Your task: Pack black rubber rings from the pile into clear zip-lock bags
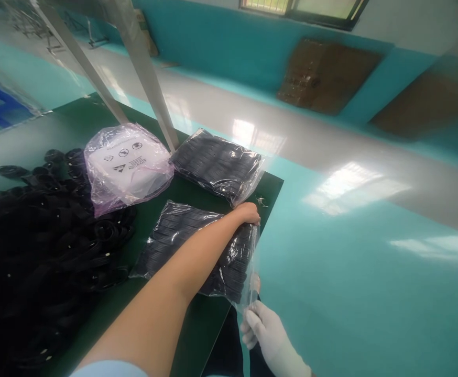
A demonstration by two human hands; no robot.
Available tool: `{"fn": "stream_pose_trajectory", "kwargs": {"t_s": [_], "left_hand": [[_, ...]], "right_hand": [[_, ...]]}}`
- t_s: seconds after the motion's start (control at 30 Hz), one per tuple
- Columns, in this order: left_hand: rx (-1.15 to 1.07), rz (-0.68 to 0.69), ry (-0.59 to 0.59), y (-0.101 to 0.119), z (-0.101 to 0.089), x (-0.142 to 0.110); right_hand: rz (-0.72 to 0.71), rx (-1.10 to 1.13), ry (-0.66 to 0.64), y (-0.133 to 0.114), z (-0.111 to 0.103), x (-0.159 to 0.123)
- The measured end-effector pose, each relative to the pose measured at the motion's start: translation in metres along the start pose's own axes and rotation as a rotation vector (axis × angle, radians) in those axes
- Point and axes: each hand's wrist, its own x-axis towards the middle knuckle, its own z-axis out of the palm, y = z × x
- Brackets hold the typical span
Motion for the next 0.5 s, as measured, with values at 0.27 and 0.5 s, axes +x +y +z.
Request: {"fn": "stream_pose_trajectory", "kwargs": {"t_s": [0.27,0.5], "left_hand": [[-0.126,0.135,-0.026,-0.008,-0.010,-0.003],[-0.200,0.169,-0.014,-0.020,-0.013,0.002]], "right_hand": [[0.062,0.127,0.084,-0.023,-0.039,0.029],[-0.211,0.202,0.334,-0.100,-0.071,0.086]]}}
